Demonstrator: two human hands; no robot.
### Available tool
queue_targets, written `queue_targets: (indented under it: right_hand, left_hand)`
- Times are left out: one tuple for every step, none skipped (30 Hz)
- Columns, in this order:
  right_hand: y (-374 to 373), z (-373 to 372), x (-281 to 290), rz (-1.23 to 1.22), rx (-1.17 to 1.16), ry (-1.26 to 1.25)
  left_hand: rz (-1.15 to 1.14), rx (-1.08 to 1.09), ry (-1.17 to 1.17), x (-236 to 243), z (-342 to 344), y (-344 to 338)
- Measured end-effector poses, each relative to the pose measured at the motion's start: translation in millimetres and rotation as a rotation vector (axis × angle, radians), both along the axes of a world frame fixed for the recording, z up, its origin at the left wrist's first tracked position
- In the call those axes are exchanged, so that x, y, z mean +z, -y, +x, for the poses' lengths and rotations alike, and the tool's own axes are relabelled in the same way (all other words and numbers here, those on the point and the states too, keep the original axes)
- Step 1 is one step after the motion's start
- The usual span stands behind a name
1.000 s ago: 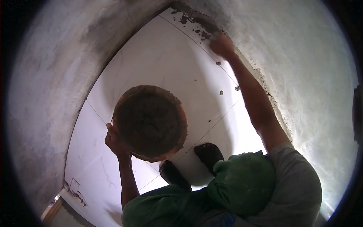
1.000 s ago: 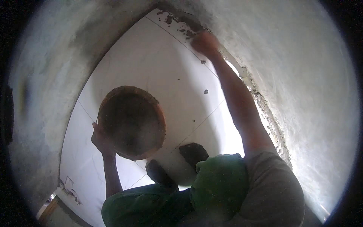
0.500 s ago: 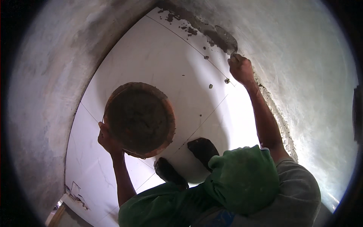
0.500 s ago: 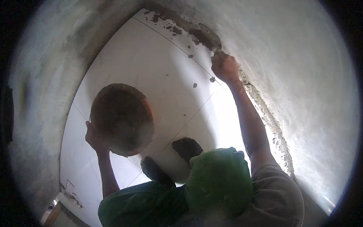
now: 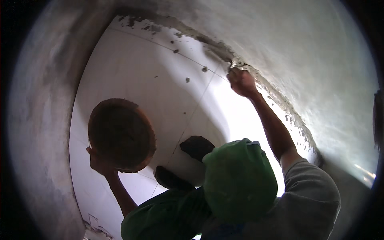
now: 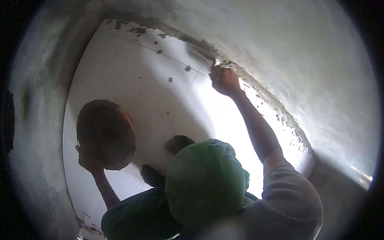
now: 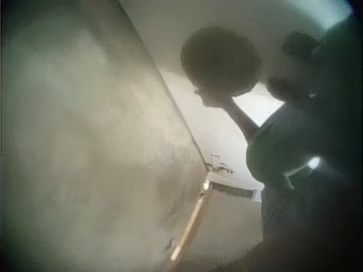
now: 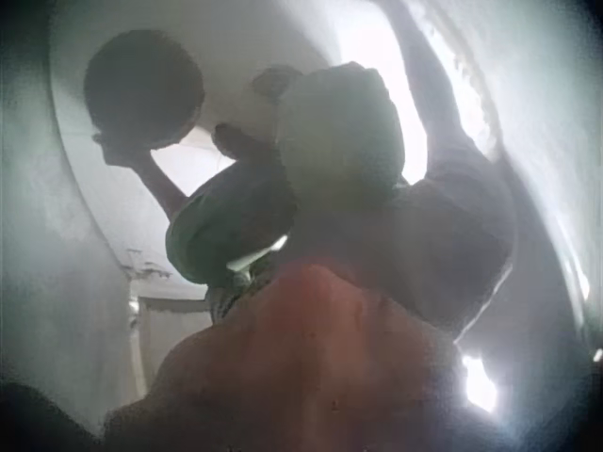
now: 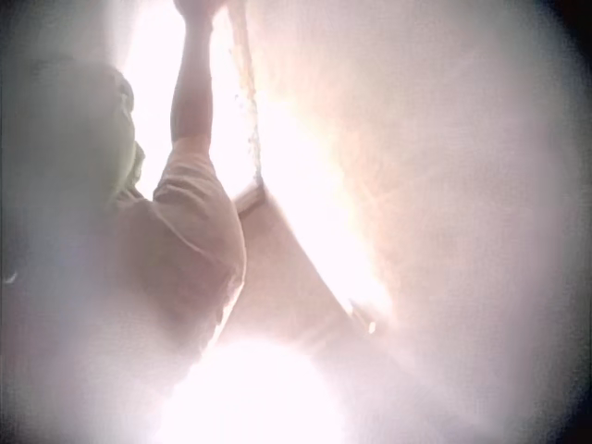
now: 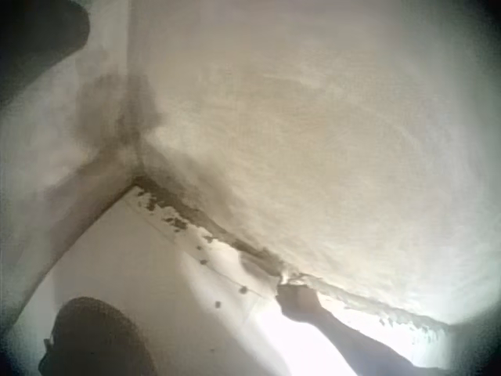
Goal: The person applies concrete from a small bucket onto a wall using a trowel, spreading the material along the corner and edge of the wall while crouched.
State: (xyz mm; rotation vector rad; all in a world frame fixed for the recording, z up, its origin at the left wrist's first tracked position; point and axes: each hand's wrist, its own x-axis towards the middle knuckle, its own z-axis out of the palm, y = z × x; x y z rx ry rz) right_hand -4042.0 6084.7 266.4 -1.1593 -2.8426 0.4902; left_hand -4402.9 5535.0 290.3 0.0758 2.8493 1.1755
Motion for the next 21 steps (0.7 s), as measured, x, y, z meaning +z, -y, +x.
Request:
queue_targets:
  right_hand:
    - [-4.5,13.2,0.4,0.005,-0.017,0.009]
    - [-9.1,28.6,3.0,-0.082,-0.141,-0.027]
    - [-12.5,45.1,6.9,-0.169,-0.264,-0.063]
    - [-9.7,52.7,31.4,-0.133,-0.280,0.055]
    - [-9.8,82.5,41.7,-0.005,-0.176,-0.028]
    - [-9.5,104.8,47.8,0.119,-0.067,-0.112]
    - [-3.2,112.4,47.4,0.119,-0.072,-0.107]
    - [2.2,119.1,46.8,0.155,-0.027,-0.102]
    - [7.3,127.0,47.7,0.191,0.019,-0.096]
    - [20.5,109.1,58.7,0.024,-0.132,-0.160]
    - [20.6,112.1,49.4,-0.005,-0.174,-0.033]
    - [18.3,116.9,35.9,-0.034,-0.215,0.094]
    - [14.9,127.0,23.7,-0.023,-0.236,0.054]
    - [2.2,150.8,13.8,0.042,-0.223,0.005]
    - [-6.9,176.4,17.5,0.081,-0.175,0.051]
    - [-9.5,193.1,21.8,0.119,-0.125,0.093]
    - [2.9,190.4,31.8,0.044,-0.192,0.018]
    - [16.3,190.9,48.6,-0.023,-0.257,-0.048]
    - [16.4,202.7,52.7,0.079,-0.140,-0.017]
    - [11.6,216.2,51.6,0.180,-0.019,0.001]
    - [4.7,230.0,52.2,0.298,0.066,0.019]
  left_hand:
    - [0.051,0.035,0.019,5.4,1.9,-2.9]
    - [0.102,0.074,0.040,9.3,2.8,-6.6]
    - [0.105,0.062,0.051,11.6,1.9,-11.8]
    - [0.055,0.135,0.084,19.1,1.2,-11.0]
    - [0.017,0.192,0.131,21.1,0.6,-19.1]
    - [-0.024,0.251,0.175,24.1,2.0,-26.4]
    - [-0.025,0.246,0.180,29.2,2.0,-30.4]
    - [-0.075,0.248,0.196,35.0,3.9,-35.3]
    - [-0.123,0.250,0.211,41.2,7.3,-40.8]
    - [-0.162,0.258,0.213,52.1,7.0,-45.5]
    - [-0.209,0.257,0.226,53.6,9.5,-51.3]
    - [-0.255,0.257,0.239,52.5,11.7,-55.2]
    - [-0.254,0.260,0.234,45.2,9.6,-46.8]
    - [-0.280,0.074,0.018,27.5,6.0,-34.0]
    - [-0.317,-0.110,-0.195,14.8,4.9,-20.8]
    - [-0.331,-0.101,-0.196,12.6,2.1,-12.7]
    - [-0.313,-0.088,-0.105,12.5,-1.4,-1.8]
    - [-0.281,-0.072,-0.009,8.3,-1.7,5.0]
    - [-0.286,-0.049,-0.007,3.7,1.1,5.5]
    - [-0.429,-0.127,-0.179,-0.3,2.3,3.8]
    - [-0.510,-0.135,-0.272,2.9,1.5,-2.8]
